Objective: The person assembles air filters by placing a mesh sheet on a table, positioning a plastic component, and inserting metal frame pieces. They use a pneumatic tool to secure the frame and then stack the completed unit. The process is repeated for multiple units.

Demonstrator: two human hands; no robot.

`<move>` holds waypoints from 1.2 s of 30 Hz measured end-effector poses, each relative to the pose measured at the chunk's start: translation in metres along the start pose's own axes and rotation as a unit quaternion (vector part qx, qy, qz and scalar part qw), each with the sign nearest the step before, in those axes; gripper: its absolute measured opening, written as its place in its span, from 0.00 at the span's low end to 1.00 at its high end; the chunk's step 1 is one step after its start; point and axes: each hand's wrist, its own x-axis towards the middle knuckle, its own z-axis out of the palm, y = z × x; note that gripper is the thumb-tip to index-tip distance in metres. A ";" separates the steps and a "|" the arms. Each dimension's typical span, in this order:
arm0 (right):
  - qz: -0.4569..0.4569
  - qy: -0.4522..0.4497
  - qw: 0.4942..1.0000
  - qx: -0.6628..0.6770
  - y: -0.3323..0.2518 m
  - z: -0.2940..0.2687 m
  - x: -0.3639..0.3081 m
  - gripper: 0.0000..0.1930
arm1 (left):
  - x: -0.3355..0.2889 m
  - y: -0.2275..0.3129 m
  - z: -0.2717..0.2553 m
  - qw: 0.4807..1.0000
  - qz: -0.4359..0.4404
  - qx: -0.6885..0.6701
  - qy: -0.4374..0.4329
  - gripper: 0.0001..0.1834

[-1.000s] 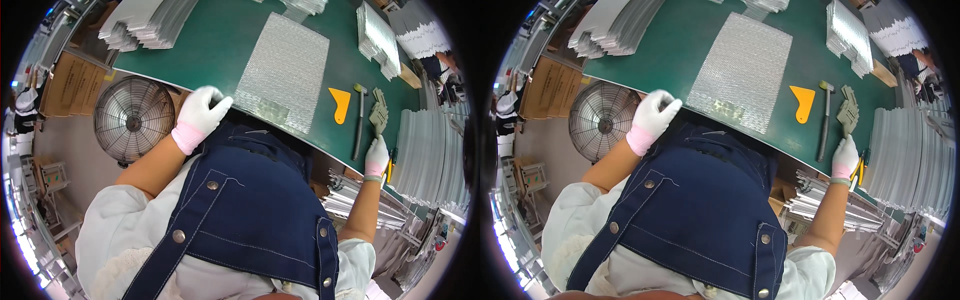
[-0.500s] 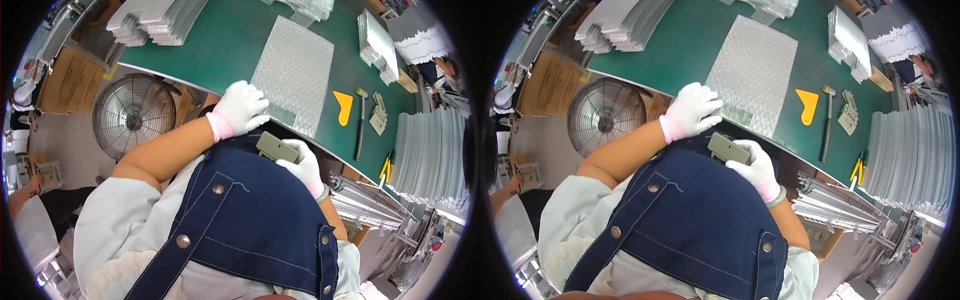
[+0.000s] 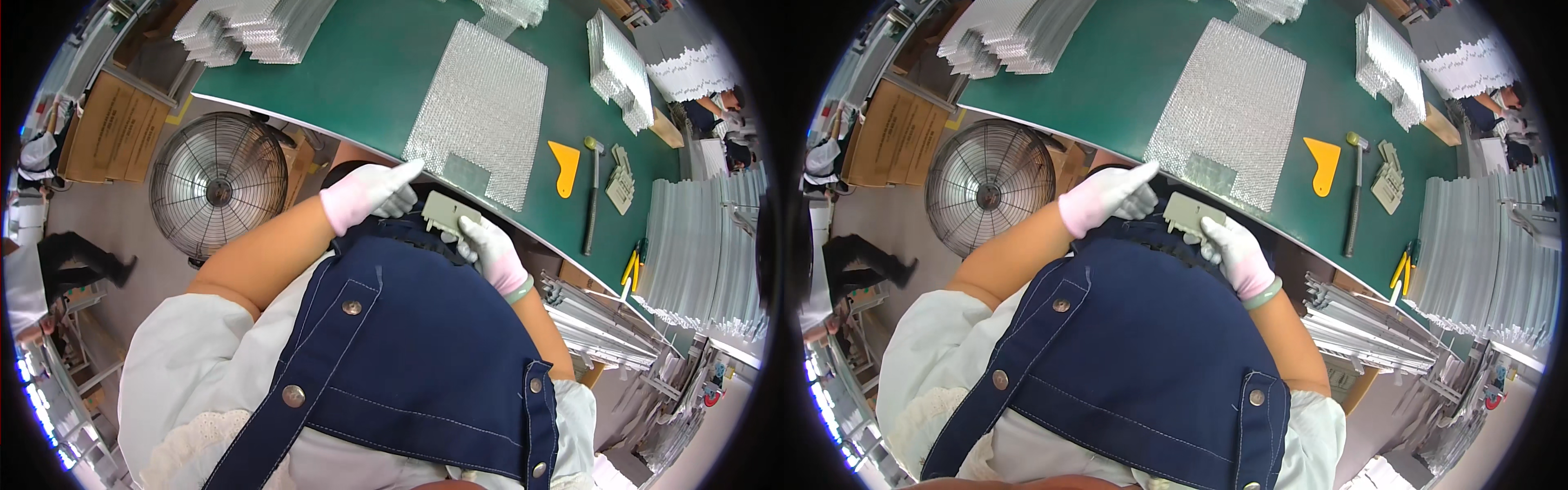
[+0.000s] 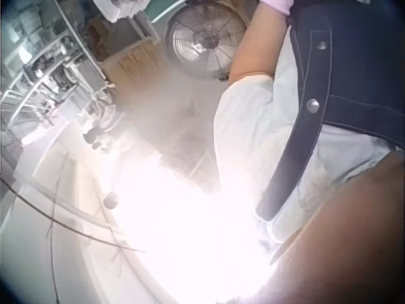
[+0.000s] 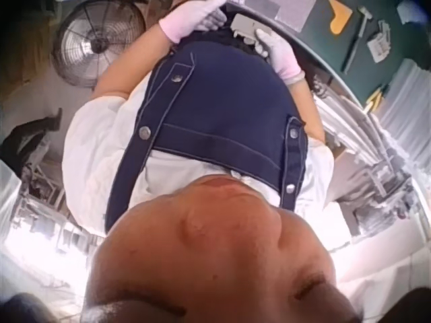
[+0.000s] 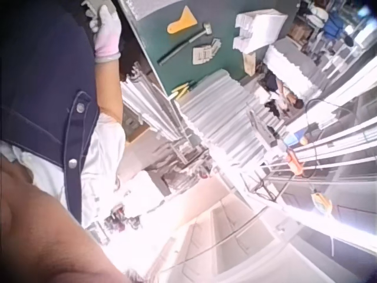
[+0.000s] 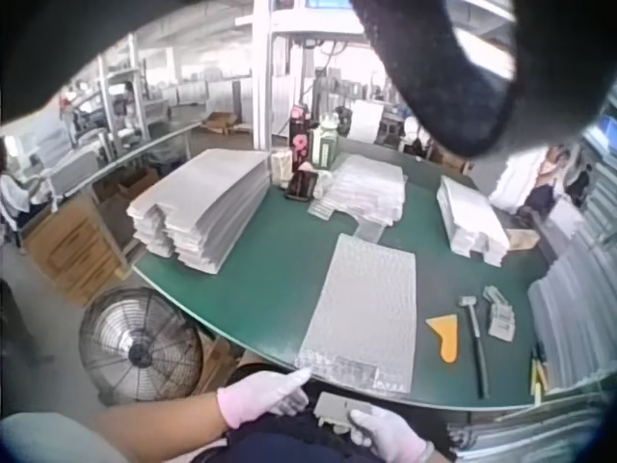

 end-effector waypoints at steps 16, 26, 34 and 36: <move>-0.040 -0.014 0.998 0.051 0.010 -0.003 0.009 0.15 | 0.023 -0.012 0.029 0.978 -0.033 -0.199 0.058 0.30; -0.045 0.033 0.998 0.037 0.009 0.003 0.008 0.14 | 0.040 -0.037 0.024 0.961 0.079 -0.263 0.032 0.27; -0.058 0.025 0.996 0.063 0.010 0.004 0.010 0.13 | 0.039 -0.036 0.023 0.960 0.079 -0.268 0.028 0.23; -0.052 0.034 0.997 0.055 0.010 0.004 0.011 0.13 | 0.039 -0.035 0.023 0.958 0.067 -0.279 0.027 0.22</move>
